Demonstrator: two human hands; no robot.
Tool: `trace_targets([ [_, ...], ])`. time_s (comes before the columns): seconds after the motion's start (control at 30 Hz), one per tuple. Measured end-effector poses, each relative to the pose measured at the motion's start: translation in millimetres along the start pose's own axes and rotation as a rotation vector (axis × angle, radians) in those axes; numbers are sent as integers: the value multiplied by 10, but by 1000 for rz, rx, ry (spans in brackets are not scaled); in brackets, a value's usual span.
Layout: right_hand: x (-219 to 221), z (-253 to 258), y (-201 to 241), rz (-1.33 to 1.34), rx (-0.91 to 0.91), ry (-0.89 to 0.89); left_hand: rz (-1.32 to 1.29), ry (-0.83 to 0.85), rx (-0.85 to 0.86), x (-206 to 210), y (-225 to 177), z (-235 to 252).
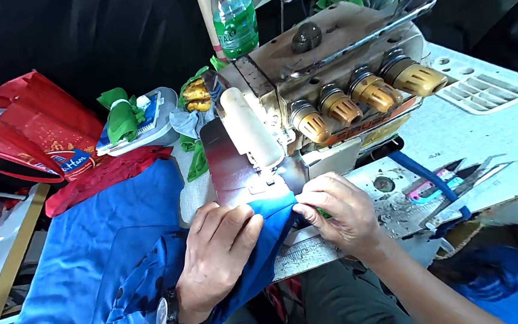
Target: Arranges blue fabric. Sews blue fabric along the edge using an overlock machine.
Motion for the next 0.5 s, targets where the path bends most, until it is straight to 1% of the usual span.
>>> trace_targets([
  [0.4, -4, 2, 8, 17, 7, 0, -44, -67, -14, 48, 26, -17],
  [0.43, -7, -1, 8, 22, 14, -3, -65, -91, -34, 43, 29, -13],
  [0.5, -17, -13, 4, 34, 25, 1, -144, -130, -138, 34, 58, 6],
])
Point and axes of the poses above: each hand's wrist, its own z-axis towards the middle knuckle, its own x-axis out of the palm, y = z × x, the point moved 5 cm from there along z, towards the middle knuckle, and after that the axes turned 15 degrees about y, right-handed, at the moved point
